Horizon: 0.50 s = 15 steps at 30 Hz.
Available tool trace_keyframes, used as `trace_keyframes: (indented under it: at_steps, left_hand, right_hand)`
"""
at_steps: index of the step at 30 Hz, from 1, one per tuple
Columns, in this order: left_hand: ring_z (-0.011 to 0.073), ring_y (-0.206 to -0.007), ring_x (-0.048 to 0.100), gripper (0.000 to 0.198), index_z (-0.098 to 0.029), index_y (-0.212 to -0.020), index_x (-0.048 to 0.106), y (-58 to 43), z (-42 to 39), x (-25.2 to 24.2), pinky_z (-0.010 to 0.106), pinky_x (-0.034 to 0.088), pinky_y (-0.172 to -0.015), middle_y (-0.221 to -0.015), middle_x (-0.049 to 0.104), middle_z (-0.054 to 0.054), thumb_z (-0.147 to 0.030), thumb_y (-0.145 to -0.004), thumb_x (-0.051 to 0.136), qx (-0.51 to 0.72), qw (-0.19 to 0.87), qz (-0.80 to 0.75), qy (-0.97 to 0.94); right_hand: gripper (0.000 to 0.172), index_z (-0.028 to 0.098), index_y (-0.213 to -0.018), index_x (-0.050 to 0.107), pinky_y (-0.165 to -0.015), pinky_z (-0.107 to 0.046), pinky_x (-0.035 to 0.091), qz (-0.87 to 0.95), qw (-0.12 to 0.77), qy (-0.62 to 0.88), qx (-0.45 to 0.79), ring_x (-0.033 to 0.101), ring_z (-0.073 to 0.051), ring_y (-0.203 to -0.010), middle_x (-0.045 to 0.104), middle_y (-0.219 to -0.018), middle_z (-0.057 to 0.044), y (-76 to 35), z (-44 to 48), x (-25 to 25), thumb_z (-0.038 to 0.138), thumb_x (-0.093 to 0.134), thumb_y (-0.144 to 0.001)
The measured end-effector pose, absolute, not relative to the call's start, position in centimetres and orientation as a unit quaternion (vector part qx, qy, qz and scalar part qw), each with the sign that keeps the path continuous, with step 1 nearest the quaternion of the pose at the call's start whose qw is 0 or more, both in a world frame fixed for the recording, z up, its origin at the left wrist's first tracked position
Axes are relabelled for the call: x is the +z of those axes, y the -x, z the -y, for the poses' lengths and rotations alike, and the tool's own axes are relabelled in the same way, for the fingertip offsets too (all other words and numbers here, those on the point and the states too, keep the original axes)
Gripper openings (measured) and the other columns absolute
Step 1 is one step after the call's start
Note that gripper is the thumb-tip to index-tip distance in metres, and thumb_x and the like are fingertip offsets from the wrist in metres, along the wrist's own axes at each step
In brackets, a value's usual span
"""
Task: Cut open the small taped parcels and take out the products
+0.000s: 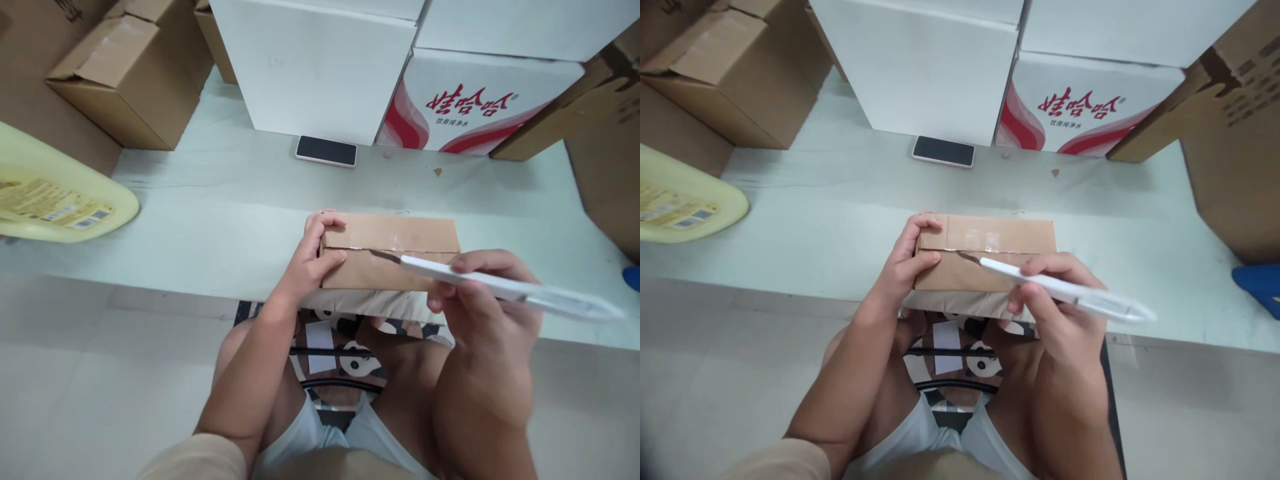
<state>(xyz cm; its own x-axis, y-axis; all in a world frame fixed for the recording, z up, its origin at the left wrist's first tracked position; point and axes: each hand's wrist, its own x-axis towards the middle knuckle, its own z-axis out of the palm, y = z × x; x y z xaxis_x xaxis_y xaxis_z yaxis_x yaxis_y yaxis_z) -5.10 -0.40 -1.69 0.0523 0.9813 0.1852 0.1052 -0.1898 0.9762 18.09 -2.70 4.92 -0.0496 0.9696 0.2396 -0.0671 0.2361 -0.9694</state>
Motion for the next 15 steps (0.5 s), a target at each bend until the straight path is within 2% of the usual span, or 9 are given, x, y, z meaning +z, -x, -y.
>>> trace_keyframes:
  at_steps: [4,12,15]
  left_hand:
    - [0.031,-0.129,0.049,0.036,-0.027,-0.115,0.054,5.0,0.4,-1.7,0.049,0.041,-0.115,-0.132,0.052,0.008,-0.03,-0.08,0.06,0.502,0.427,-0.471,-0.587]
    - [0.0298,-0.125,0.05,0.036,-0.027,-0.114,0.053,4.9,0.3,-1.9,0.048,0.042,-0.112,-0.131,0.052,0.008,-0.032,-0.079,0.06,0.504,0.434,-0.47,-0.58]
    - [0.0298,-0.126,0.049,0.036,-0.027,-0.114,0.053,4.9,0.3,-2.0,0.048,0.04,-0.114,-0.131,0.052,0.008,-0.033,-0.079,0.06,0.505,0.435,-0.47,-0.579]
  right_hand:
    - [0.018,0.021,-0.083,0.063,-0.036,-0.02,0.043,0.51,0.572,0.47,0.438,0.055,-0.01,-0.037,0.06,-0.051,0.007,-17.6,2.6,4.8,0.031,0.076,-0.087]
    - [0.025,0.021,-0.076,0.057,-0.042,-0.023,0.044,0.542,0.54,0.518,0.382,0.057,-0.01,-0.042,0.064,-0.055,0.005,-16.7,2.6,4.5,0.035,0.075,-0.087]
    - [0.027,0.02,-0.074,0.06,-0.044,-0.024,0.042,0.576,0.527,0.543,0.308,0.057,-0.011,-0.046,0.064,-0.057,0.005,-16.7,2.4,4.3,0.038,0.079,-0.083]
